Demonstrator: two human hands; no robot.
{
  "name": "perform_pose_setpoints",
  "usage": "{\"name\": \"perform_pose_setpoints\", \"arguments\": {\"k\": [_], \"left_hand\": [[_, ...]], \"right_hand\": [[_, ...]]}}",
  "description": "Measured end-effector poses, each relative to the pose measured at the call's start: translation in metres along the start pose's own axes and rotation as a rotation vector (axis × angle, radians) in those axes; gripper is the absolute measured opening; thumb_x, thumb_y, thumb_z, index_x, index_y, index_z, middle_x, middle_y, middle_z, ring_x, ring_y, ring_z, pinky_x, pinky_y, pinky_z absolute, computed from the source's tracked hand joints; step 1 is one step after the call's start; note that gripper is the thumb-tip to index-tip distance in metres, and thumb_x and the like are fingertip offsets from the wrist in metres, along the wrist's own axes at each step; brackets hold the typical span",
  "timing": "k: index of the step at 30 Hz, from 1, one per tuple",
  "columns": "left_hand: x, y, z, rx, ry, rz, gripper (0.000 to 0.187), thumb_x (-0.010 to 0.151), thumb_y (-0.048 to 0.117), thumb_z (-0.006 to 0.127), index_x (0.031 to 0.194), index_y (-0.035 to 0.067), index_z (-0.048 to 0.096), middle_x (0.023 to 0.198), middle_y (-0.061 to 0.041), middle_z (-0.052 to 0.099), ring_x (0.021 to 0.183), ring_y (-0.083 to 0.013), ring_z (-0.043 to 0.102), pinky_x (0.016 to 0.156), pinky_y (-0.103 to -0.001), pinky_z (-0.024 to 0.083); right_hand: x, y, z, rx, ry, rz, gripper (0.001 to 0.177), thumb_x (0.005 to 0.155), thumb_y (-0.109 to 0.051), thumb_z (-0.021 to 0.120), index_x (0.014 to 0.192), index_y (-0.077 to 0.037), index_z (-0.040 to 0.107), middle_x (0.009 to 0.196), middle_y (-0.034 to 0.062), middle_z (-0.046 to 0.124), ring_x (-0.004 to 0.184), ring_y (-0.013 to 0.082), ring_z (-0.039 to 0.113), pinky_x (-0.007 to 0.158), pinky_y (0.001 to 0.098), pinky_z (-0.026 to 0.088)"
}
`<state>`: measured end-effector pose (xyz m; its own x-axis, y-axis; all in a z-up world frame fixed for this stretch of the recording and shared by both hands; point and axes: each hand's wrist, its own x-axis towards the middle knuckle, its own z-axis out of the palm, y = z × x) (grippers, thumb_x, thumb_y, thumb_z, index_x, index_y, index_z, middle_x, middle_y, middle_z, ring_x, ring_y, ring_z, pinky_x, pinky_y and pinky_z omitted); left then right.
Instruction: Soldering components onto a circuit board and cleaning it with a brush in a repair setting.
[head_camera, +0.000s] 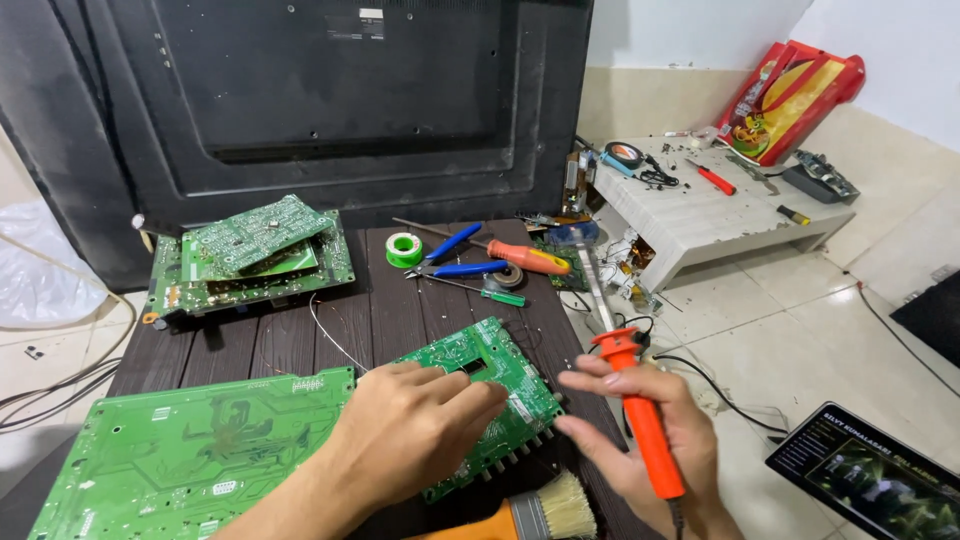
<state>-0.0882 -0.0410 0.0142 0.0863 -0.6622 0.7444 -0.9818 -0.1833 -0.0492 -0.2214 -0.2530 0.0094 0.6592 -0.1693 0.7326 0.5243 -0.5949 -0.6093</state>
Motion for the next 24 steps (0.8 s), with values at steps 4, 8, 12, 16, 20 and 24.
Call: {"name": "perform_pose_setpoints", "arguments": {"k": [4, 8, 12, 16, 20, 24], "left_hand": [[0.001, 0.003, -0.001, -0.010, -0.022, 0.006, 0.009, 0.100, 0.014, 0.061, 0.093, 0.018, 0.063, 0.060, 0.003, 0.057, 0.046, -0.0196, 0.055, 0.042, -0.035, 0.041], [0.000, 0.002, -0.002, -0.012, -0.019, 0.019, 0.009, 0.101, 0.016, 0.061, 0.093, 0.019, 0.064, 0.060, 0.004, 0.055, 0.048, -0.0213, 0.056, 0.043, -0.036, 0.042], [-0.002, 0.001, 0.001, -0.074, -0.077, 0.020, 0.008, 0.102, 0.018, 0.061, 0.095, 0.017, 0.064, 0.062, 0.002, 0.058, 0.049, -0.0227, 0.059, 0.044, -0.037, 0.045], [0.001, -0.001, -0.002, -0.108, -0.067, 0.006, 0.010, 0.098, 0.011, 0.063, 0.089, 0.015, 0.064, 0.060, 0.003, 0.061, 0.047, -0.0191, 0.061, 0.044, -0.036, 0.051], [-0.003, -0.005, 0.002, -0.075, -0.160, -0.099, 0.014, 0.102, 0.025, 0.062, 0.093, 0.016, 0.068, 0.066, 0.001, 0.069, 0.049, -0.0231, 0.065, 0.043, -0.039, 0.049], [-0.005, -0.006, 0.006, -0.029, -0.335, -0.169, 0.019, 0.103, 0.029, 0.058, 0.093, 0.017, 0.068, 0.066, 0.001, 0.070, 0.046, -0.0243, 0.065, 0.039, -0.041, 0.048]], "right_hand": [[0.013, -0.018, 0.014, -0.087, -0.032, -0.089, 0.047, 0.073, -0.006, 0.088, 0.107, -0.011, 0.056, 0.098, 0.0060, 0.083, 0.108, 0.0213, 0.079, 0.105, 0.0353, 0.059], [0.010, -0.016, 0.015, -0.091, 0.028, -0.076, 0.034, 0.076, -0.003, 0.084, 0.101, -0.011, 0.062, 0.090, 0.0065, 0.081, 0.098, 0.0199, 0.081, 0.101, 0.0335, 0.063], [0.001, -0.007, 0.004, -0.157, 0.025, -0.063, 0.034, 0.080, -0.005, 0.081, 0.100, -0.014, 0.056, 0.086, 0.0034, 0.082, 0.100, 0.0189, 0.082, 0.083, 0.0232, 0.065], [-0.019, 0.005, -0.010, -0.096, 0.093, -0.068, 0.035, 0.080, 0.004, 0.079, 0.103, -0.009, 0.057, 0.091, 0.0122, 0.079, 0.102, 0.0231, 0.081, 0.101, 0.0337, 0.062], [-0.047, -0.005, -0.010, -0.036, 0.267, 0.146, 0.030, 0.081, 0.005, 0.073, 0.105, -0.006, 0.059, 0.094, 0.0206, 0.079, 0.100, 0.0271, 0.082, 0.087, 0.0301, 0.067], [-0.070, 0.003, -0.011, 0.108, 0.289, 0.157, 0.001, 0.093, -0.008, 0.064, 0.093, -0.007, 0.064, 0.096, 0.0207, 0.081, 0.074, 0.0220, 0.084, 0.092, 0.0329, 0.060]]}}
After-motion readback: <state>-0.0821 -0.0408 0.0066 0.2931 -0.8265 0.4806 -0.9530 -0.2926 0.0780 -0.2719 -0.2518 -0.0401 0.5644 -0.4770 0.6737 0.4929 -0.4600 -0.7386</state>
